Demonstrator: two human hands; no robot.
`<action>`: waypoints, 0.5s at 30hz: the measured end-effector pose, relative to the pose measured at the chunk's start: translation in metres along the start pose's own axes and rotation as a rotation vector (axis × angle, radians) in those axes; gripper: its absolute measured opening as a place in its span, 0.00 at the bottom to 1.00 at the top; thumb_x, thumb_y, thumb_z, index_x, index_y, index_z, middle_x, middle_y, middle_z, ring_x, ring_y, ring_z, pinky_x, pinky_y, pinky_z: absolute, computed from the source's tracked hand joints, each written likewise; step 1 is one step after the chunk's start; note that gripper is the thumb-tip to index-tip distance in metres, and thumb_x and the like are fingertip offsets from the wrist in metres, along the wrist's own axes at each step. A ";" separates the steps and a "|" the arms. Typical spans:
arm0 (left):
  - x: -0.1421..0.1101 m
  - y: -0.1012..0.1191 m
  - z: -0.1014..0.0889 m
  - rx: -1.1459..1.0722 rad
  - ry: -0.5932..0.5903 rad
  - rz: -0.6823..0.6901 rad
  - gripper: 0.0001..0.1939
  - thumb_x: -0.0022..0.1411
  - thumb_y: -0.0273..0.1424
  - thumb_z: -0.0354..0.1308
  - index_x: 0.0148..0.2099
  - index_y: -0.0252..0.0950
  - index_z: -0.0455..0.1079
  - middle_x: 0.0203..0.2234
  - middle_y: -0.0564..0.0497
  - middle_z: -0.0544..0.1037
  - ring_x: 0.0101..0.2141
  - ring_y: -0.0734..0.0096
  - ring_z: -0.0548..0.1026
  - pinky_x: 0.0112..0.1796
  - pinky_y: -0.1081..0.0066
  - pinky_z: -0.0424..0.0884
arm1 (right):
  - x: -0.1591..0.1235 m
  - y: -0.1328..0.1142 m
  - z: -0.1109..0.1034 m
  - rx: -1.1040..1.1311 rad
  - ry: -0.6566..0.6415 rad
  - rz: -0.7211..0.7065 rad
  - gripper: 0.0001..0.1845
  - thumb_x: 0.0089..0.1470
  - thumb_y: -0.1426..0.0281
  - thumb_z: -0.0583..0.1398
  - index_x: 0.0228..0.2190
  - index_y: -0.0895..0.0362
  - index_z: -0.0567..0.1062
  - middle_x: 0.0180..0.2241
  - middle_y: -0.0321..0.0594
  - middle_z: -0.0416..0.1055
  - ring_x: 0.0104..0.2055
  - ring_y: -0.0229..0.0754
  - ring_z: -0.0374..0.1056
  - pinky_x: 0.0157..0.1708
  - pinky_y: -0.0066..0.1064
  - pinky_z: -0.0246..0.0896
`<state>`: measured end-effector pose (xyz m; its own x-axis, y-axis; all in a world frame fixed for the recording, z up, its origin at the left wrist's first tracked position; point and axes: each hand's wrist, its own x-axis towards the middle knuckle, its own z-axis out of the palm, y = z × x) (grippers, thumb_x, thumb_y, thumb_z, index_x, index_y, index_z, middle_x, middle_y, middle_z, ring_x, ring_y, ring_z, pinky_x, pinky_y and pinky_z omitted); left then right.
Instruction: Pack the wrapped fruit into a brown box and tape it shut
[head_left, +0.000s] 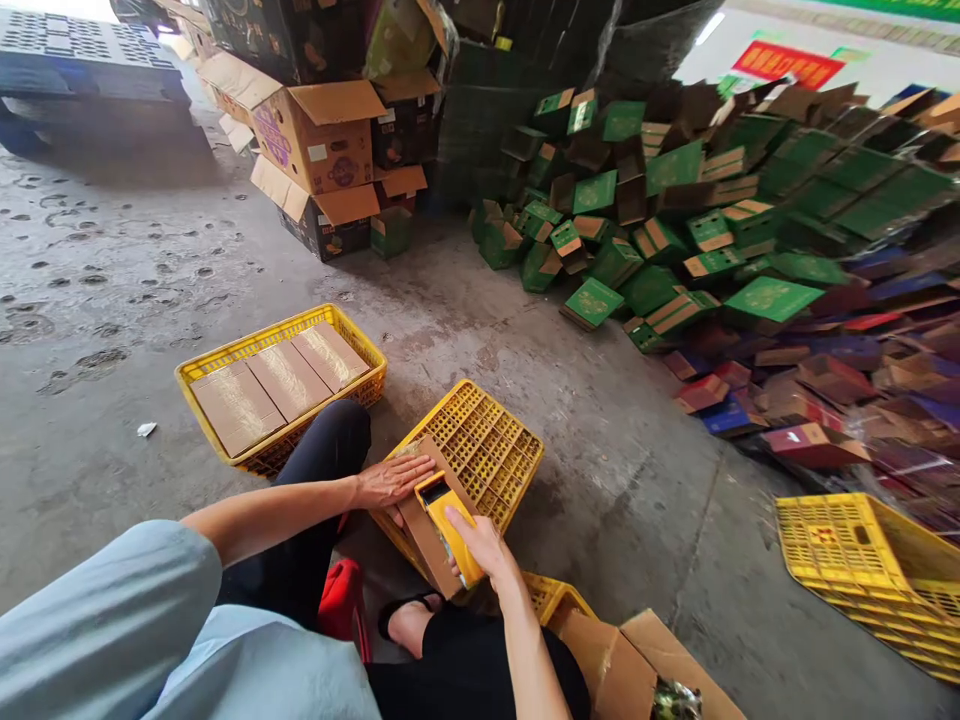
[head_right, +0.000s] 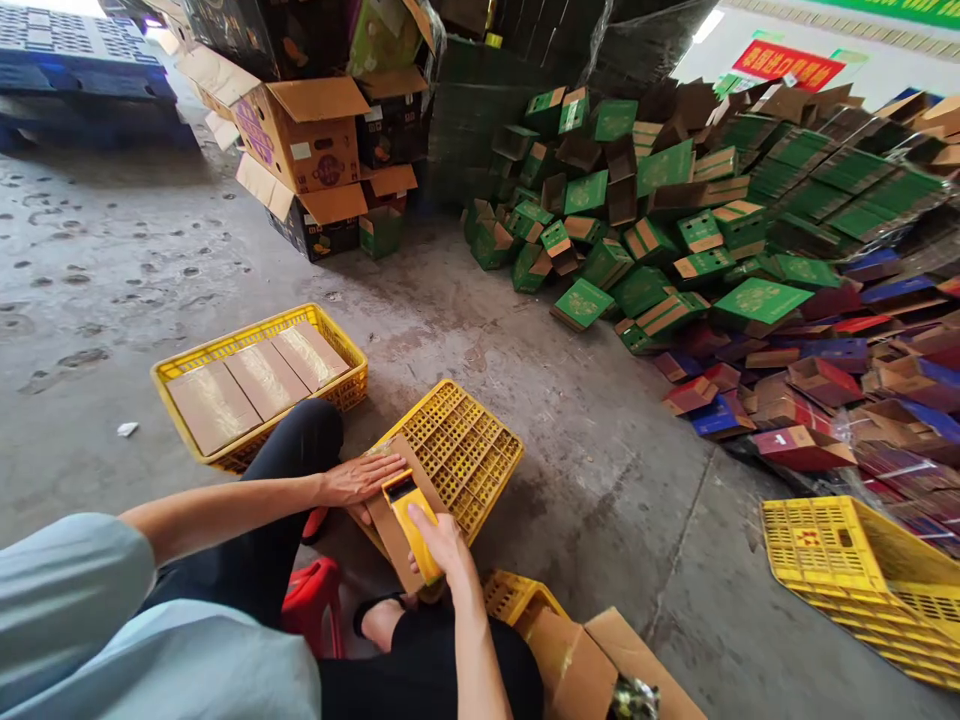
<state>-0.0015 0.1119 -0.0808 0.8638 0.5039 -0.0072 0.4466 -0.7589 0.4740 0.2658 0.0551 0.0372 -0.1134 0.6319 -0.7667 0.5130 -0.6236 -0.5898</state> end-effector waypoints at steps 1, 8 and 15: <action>0.001 -0.003 -0.002 0.000 -0.011 -0.009 0.55 0.70 0.59 0.56 0.81 0.25 0.43 0.78 0.27 0.45 0.77 0.40 0.45 0.74 0.47 0.45 | 0.003 -0.002 0.001 0.000 -0.005 -0.002 0.27 0.67 0.46 0.56 0.37 0.58 0.76 0.20 0.42 0.76 0.24 0.46 0.77 0.33 0.40 0.80; 0.003 0.007 0.008 -0.024 0.058 -0.002 0.63 0.66 0.63 0.58 0.82 0.28 0.34 0.78 0.27 0.46 0.77 0.38 0.46 0.73 0.42 0.44 | 0.008 0.003 0.002 -0.014 -0.032 0.001 0.28 0.69 0.46 0.54 0.36 0.58 0.78 0.19 0.42 0.76 0.23 0.46 0.76 0.30 0.37 0.79; 0.003 0.002 0.009 -0.009 0.067 -0.001 0.58 0.68 0.61 0.58 0.82 0.30 0.40 0.77 0.29 0.50 0.76 0.39 0.50 0.73 0.43 0.46 | -0.012 0.017 0.000 -0.032 0.019 0.020 0.27 0.66 0.43 0.55 0.33 0.54 0.75 0.21 0.42 0.77 0.22 0.45 0.77 0.24 0.31 0.74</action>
<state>0.0043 0.1076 -0.0880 0.8455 0.5314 0.0515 0.4450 -0.7548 0.4820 0.2759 0.0373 0.0362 -0.0871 0.6283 -0.7731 0.5420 -0.6212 -0.5659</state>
